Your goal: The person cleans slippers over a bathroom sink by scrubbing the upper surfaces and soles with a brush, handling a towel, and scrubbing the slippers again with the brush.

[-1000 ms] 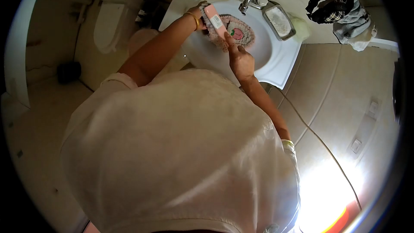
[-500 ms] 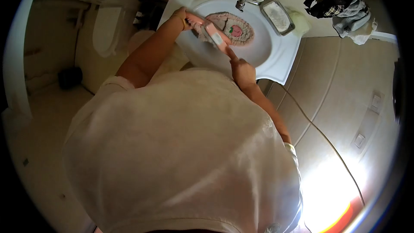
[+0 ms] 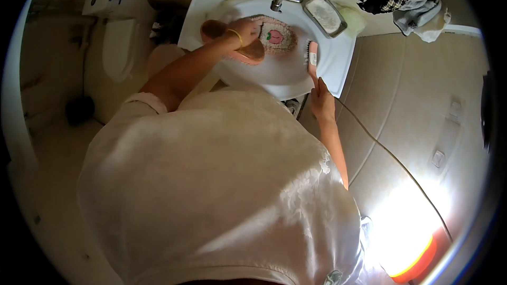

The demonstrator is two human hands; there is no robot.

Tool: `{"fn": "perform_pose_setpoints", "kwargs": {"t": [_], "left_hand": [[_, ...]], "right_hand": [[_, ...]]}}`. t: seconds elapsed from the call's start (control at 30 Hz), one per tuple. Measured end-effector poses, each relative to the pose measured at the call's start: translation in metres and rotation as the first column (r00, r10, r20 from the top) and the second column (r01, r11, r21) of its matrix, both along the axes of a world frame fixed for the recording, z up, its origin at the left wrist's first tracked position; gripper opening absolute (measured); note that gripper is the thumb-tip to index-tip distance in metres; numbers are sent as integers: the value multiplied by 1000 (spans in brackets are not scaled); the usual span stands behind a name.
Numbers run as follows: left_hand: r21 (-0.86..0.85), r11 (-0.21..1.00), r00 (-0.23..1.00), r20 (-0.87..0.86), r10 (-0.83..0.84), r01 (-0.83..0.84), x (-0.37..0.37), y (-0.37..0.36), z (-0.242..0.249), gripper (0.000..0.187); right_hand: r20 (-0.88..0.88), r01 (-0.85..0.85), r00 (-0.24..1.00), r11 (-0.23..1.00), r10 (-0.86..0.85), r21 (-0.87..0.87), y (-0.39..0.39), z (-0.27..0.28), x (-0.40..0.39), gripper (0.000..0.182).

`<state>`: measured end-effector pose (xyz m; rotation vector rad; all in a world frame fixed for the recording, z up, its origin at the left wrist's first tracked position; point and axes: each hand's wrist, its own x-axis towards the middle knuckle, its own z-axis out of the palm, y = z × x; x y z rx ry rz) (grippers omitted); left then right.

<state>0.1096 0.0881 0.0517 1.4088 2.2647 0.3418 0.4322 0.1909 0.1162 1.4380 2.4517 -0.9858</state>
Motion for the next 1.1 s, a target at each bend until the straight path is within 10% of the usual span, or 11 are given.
{"fn": "perform_pose_setpoints", "kwargs": {"t": [0.17, 0.37, 0.47, 0.67, 0.77, 0.83, 0.9, 1.1], "left_hand": [[69, 980, 980, 55, -189, 185, 67, 53, -36, 41], [-301, 950, 996, 12, -83, 83, 103, 96, -88, 43], [-334, 943, 955, -276, -110, 13, 108, 101, -140, 36], [-383, 920, 995, 3, -96, 90, 100, 99, -113, 30], [-243, 945, 958, -131, -255, 219, 93, 90, -62, 37], [168, 981, 906, -423, -12, 92, 85, 85, -67, 40], [227, 961, 909, -346, 233, -160, 76, 88, -68, 44], [-454, 632, 647, 145, 748, -628, 51, 101, -70, 44]], "right_hand": [[-135, 85, 986, 991, -98, -105, -17, -3, 20, 45], [-63, 192, 976, 963, -207, -188, -46, 26, 25, 43], [-115, 223, 961, 950, -251, -217, -52, 31, 30, 42], [-150, 221, 956, 955, -253, -200, -47, 41, 33, 43], [-134, 187, 968, 964, -214, -189, -44, 33, 35, 44], [-161, 173, 967, 971, -200, -165, -42, 24, 35, 44], [-159, 174, 967, 970, -201, -170, -42, 24, 33, 42], [-107, 194, 971, 965, -215, -176, -45, 32, 25, 41]]}}
